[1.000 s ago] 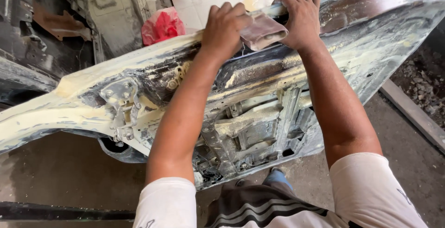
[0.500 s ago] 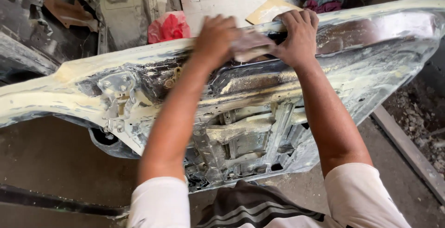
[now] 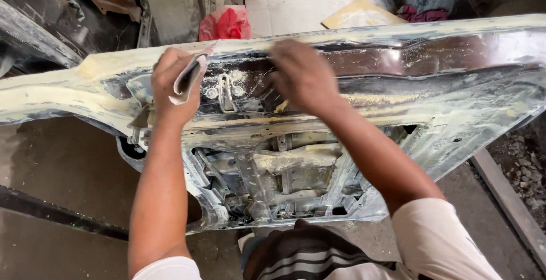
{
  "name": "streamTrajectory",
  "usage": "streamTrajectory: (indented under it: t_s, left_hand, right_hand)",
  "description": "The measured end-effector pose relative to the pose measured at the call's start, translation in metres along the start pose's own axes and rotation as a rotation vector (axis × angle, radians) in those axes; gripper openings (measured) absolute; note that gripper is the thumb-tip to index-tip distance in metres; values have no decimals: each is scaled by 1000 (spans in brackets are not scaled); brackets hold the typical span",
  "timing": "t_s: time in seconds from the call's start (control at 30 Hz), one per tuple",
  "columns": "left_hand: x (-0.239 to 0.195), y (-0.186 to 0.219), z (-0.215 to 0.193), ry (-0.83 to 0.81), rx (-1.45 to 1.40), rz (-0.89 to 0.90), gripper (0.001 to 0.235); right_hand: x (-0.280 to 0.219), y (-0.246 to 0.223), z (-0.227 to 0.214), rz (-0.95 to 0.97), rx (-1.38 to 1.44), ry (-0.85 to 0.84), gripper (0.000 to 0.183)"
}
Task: The person sands the surface of a car door frame using a sanding block. They work on the edges and inner sections of the frame, removing material to smooth the surface.
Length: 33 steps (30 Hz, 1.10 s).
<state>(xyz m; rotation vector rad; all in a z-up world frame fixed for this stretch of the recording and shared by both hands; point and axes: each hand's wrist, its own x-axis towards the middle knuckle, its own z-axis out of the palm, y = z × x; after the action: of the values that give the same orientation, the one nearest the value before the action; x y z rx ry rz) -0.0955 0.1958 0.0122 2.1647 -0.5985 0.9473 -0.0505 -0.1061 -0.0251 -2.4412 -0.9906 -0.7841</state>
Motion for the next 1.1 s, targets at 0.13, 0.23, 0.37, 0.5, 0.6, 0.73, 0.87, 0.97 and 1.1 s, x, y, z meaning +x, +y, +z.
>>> streamTrajectory:
  t_s: [0.13, 0.23, 0.37, 0.5, 0.6, 0.73, 0.87, 0.97, 1.1]
  left_hand:
    - [-10, -18, 39, 81, -314, -122, 19]
    - [-22, -36, 66, 180, -536, -180, 34]
    - [-30, -39, 69, 193, -528, -241, 36]
    - [-29, -41, 66, 176, -525, -205, 36]
    - [-35, -48, 64, 128, -618, -249, 34]
    - [-28, -37, 55, 90, -675, -239, 37]
    - [-37, -51, 66, 104, -702, -213, 33]
    - [-31, -49, 66, 118, -729, -210, 31]
    - [-2, -37, 34, 93, -521, -94, 19]
  right_hand:
    - [44, -59, 16, -106, -176, 58, 58]
    - [55, -69, 20, -130, -85, -7, 69]
    - [45, -59, 20, -20, -171, -85, 74]
    - [18, -28, 9, 56, -330, -39, 73]
    - [-14, 4, -14, 198, -296, 49, 60]
    - [-67, 40, -57, 398, -251, 151, 54]
    - [-119, 84, -75, 549, -628, 231, 37]
    - [-103, 71, -65, 536, -678, 315, 35]
    - [-24, 8, -23, 232, -323, 289, 39]
